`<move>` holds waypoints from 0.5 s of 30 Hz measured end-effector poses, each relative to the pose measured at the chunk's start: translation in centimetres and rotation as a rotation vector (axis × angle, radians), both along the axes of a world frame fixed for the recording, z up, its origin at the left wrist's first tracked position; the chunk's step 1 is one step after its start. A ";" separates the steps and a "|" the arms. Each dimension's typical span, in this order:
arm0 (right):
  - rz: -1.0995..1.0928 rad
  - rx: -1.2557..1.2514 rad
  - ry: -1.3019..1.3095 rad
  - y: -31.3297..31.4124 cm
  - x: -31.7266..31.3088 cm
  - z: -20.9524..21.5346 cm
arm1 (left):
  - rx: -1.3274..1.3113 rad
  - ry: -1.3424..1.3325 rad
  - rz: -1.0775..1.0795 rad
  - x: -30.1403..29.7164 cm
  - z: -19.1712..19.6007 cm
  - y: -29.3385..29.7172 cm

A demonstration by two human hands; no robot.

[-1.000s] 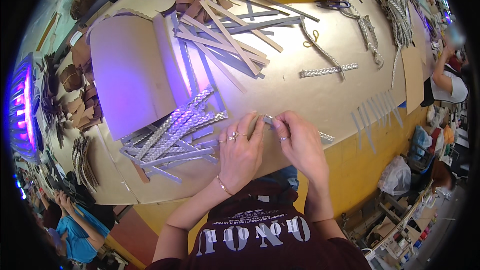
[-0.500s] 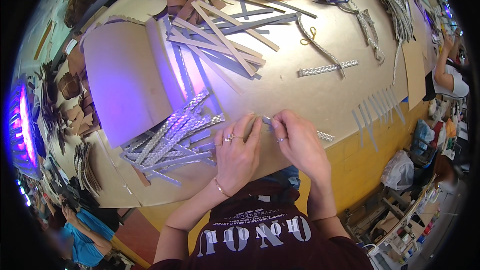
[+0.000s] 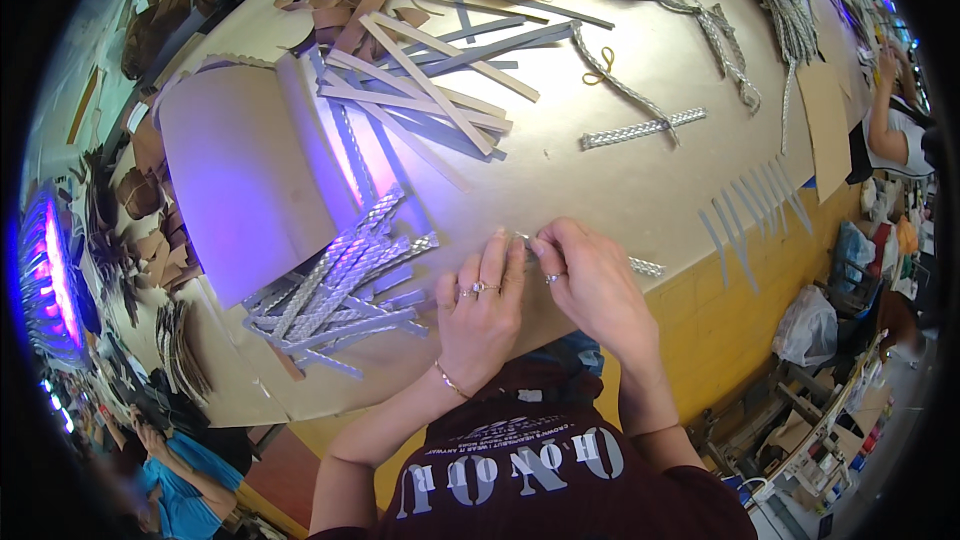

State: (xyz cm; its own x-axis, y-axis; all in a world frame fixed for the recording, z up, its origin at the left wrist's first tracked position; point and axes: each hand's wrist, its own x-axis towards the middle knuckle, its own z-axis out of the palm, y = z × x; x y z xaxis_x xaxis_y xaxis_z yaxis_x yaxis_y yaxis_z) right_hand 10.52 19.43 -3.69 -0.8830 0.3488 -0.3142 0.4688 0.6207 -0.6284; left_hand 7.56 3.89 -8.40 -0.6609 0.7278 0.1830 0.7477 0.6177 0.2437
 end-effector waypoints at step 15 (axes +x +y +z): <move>-0.114 -0.029 -0.078 2.7 3.0 0.0 | -0.175 0.107 -0.040 0.2 1.1 0.6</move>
